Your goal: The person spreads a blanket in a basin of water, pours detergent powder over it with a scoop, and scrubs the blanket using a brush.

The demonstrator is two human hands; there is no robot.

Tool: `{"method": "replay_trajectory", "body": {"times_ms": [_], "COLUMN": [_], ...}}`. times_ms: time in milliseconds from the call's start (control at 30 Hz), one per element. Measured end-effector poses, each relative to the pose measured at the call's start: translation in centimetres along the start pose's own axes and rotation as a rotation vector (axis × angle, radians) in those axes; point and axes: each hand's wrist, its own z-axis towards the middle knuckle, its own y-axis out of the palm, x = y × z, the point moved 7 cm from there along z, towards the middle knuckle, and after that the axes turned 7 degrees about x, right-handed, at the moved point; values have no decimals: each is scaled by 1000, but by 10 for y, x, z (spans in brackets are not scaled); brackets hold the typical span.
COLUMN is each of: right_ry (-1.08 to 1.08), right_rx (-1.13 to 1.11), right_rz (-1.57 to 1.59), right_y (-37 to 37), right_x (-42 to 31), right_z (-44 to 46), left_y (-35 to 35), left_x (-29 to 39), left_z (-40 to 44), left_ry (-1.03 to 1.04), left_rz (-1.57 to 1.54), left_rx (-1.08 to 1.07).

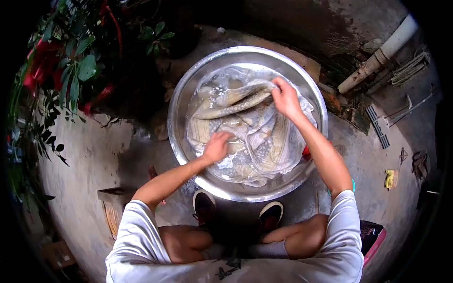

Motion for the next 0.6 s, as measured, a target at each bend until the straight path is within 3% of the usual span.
{"method": "replay_trajectory", "body": {"times_ms": [100, 133, 200, 333, 433, 533, 600], "right_ry": [191, 187, 89, -11, -127, -98, -87], "right_rx": [86, 97, 141, 193, 125, 43, -41], "right_rz": [313, 349, 446, 402, 466, 445, 382], "right_y": [-29, -38, -68, -131, -148, -133, -112], "right_x": [-4, -15, -46, -88, -96, -83, -77], "right_z": [16, 21, 25, 18, 2, -9, -7], "left_y": [12, 17, 35, 10, -33, -54, -45], "left_x": [-29, -35, -45, -67, -50, -39, -47], "left_z": [33, 46, 69, 187, 279, 304, 273], "left_ry": [2, 12, 41, 80, 118, 176, 223], "left_rz": [166, 161, 475, 335, 422, 462, 452], "left_rx": [-163, -166, -198, -30, -12, -67, -152]}}
